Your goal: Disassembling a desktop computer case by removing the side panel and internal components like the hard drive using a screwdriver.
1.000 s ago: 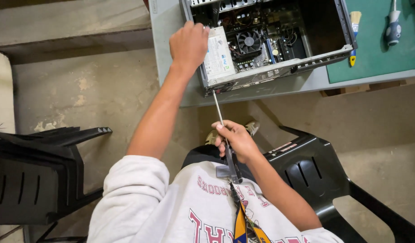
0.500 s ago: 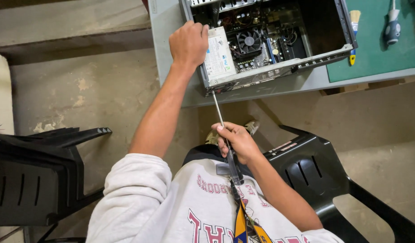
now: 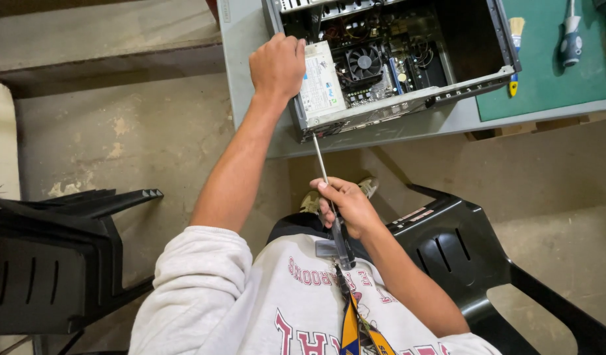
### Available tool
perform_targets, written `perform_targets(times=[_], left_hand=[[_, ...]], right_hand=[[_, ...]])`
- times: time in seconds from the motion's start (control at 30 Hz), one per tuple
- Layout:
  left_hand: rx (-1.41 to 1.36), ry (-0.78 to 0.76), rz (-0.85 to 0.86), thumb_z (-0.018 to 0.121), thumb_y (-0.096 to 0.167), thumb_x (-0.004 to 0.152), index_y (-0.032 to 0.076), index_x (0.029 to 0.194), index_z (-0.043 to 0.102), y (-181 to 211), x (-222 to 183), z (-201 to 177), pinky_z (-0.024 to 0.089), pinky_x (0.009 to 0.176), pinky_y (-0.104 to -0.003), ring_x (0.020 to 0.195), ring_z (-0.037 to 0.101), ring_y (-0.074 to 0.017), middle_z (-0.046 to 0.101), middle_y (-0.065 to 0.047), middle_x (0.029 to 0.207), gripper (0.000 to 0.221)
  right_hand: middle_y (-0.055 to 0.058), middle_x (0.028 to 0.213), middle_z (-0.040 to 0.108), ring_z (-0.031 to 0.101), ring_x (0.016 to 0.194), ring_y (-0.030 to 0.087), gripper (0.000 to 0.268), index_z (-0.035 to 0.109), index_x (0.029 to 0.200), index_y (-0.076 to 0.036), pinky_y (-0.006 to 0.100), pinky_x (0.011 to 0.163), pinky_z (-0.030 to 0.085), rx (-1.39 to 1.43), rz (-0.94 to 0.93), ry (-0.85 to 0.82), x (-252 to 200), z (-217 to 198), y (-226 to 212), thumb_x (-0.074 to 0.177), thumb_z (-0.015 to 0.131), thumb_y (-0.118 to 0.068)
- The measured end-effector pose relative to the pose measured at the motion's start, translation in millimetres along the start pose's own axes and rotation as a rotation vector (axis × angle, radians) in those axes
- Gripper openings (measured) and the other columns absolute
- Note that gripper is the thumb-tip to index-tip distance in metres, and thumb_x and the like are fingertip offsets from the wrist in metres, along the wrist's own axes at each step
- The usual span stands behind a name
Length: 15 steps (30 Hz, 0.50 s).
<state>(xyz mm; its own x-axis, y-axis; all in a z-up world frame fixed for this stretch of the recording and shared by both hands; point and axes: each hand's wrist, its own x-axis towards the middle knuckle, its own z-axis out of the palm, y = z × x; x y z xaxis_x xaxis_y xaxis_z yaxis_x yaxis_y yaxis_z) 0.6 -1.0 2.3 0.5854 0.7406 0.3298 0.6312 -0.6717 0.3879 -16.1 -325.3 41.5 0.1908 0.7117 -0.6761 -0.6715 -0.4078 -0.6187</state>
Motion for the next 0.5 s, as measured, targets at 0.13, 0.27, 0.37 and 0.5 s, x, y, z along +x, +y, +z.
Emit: perform_targets(times=[0.13,0.27,0.37,0.5], left_hand=[[-0.001,-0.001,0.003,0.055,0.036,0.114,0.015,0.068,0.061,-2,1,3,0.043,0.045,-0.045,0.054,0.057,-0.0244,0.059,-0.001,0.072,0.051],[-0.006,0.0,0.003,0.056,0.036,0.114,0.016,0.067,0.061,0,1,2,0.043,0.044,-0.043,0.054,0.056,-0.0227,0.059,-0.001,0.071,0.051],[-0.004,0.002,-0.002,0.056,0.035,0.114,0.016,0.067,0.061,-1,-1,2,0.042,0.044,-0.042,0.054,0.055,-0.0218,0.058,-0.001,0.07,0.051],[0.006,0.001,0.003,0.055,0.035,0.114,0.015,0.068,0.061,-2,-1,3,0.043,0.043,-0.044,0.054,0.057,-0.024,0.059,-0.001,0.071,0.051]], right_hand=[[0.006,0.062,0.054,0.046,0.043,0.012,0.034,0.069,0.13,0.002,0.031,0.041,0.048,-0.014,-0.002,0.007,-2,2,-4,0.107,0.067,-0.022],[0.006,0.063,0.053,0.045,0.044,0.012,0.032,0.07,0.129,0.0,0.03,0.041,0.046,-0.002,0.031,-0.001,-1,0,-4,0.107,0.067,-0.023],[0.006,0.061,0.052,0.043,0.043,0.011,0.029,0.069,0.127,0.0,0.029,0.04,0.043,0.078,0.05,-0.03,1,-3,-1,0.107,0.067,-0.021],[0.005,0.06,0.051,0.043,0.043,0.011,0.029,0.07,0.124,0.001,0.03,0.04,0.042,0.114,0.048,-0.057,4,-8,3,0.108,0.067,-0.023]])
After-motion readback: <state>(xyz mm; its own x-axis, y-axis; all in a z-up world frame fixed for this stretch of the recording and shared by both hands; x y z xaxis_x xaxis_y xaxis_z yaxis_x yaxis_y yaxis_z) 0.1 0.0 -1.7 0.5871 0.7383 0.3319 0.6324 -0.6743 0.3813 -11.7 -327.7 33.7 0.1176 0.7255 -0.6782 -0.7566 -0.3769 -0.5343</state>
